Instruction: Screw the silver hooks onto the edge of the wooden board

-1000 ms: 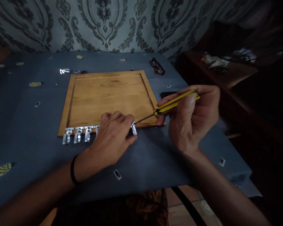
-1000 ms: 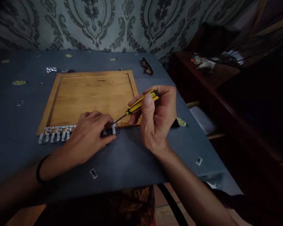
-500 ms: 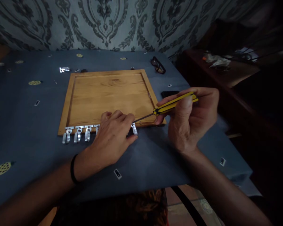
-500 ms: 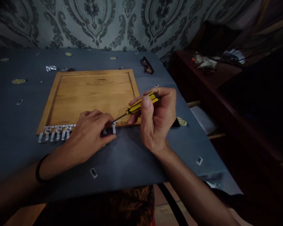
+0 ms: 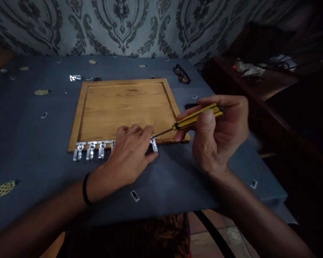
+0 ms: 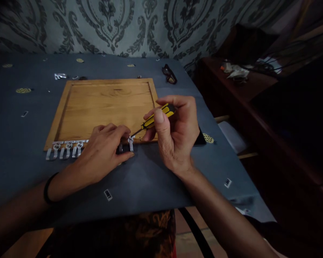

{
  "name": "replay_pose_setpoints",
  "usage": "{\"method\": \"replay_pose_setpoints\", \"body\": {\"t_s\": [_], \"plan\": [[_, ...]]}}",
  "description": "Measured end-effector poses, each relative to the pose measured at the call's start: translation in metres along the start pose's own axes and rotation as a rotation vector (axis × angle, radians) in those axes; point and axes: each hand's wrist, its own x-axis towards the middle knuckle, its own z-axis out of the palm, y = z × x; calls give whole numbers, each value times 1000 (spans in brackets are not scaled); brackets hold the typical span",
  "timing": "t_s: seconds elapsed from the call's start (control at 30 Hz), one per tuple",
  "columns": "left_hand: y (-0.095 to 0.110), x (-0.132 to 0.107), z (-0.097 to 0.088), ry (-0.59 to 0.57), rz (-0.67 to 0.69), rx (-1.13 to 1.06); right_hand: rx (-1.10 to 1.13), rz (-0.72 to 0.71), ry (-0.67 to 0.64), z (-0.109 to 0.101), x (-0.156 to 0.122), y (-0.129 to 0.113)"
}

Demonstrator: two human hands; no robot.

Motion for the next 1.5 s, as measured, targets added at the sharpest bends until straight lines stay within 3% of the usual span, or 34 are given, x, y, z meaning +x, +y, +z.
{"method": "replay_pose_setpoints", "body": {"t_s": [0.27, 0.4, 0.67, 1.03, 1.4, 1.5], "plan": [[0, 0, 1, 10, -13, -28, -79, 88, -375, -7, 23, -18], [1, 2, 0, 2, -17, -29, -80, 74, -501, -6, 33, -19], [2, 2, -2, -15, -27, -19, 13, 83, -352, 8, 34, -12], [2, 1, -2, -21, -12, -30, 18, 161, -431, 5, 36, -12], [1, 2, -1, -18, -14, -21, 75, 156, -373, 9, 31, -6], [0, 1, -2, -37, -21, -34, 80, 104, -264, 6, 28, -6]]}}
